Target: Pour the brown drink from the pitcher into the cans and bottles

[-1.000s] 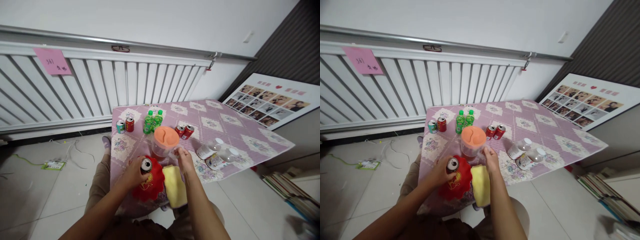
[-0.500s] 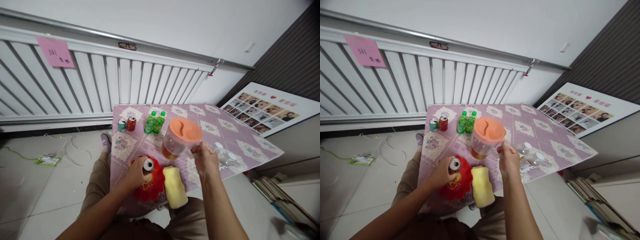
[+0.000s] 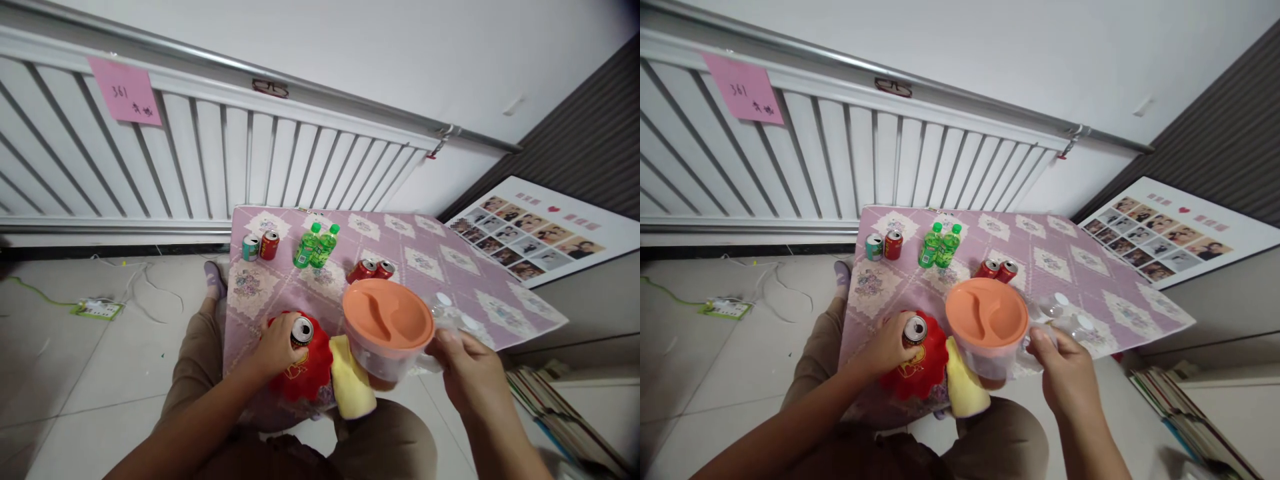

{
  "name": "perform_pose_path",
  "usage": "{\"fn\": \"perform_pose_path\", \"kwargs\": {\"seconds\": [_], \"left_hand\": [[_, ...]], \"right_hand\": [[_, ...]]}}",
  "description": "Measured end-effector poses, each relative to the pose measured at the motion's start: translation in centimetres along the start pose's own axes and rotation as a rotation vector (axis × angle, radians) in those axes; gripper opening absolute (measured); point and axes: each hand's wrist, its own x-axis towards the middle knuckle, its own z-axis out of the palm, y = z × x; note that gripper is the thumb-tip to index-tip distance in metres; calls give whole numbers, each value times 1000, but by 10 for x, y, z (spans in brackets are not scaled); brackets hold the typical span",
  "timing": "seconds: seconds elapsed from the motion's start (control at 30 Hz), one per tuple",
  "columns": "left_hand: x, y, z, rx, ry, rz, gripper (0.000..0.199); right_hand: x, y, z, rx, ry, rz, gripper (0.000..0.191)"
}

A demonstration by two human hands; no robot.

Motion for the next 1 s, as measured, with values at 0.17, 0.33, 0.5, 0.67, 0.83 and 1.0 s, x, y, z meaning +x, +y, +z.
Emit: {"fn": "perform_pose_path", "kwargs": {"seconds": [0.17,0.33,0.5,0.67,0.83,1.0], "left_hand": [[0,1,-1,-20,-8,-13,60],[2,0,-7,-46,-32,4,62],[5,-2,-19,-86,-82,36,61],[1,4,-30,-170,-97,25,65],[-6,8,-37,-200,-69,11,68],[-11,8,-37,-216,-35,41,68]], "right_hand": [[-12,-20,5,-71,-99,5,31],[-17,-30,9,-93,-176,65,25],[-18,-28,11,-99,-206,57,27],[-22,-34,13,-137,-196,32,24],[-27,-44,12,-216,-199,-28,21],[-13,-46,3,-293,-337,-52,25]]}}
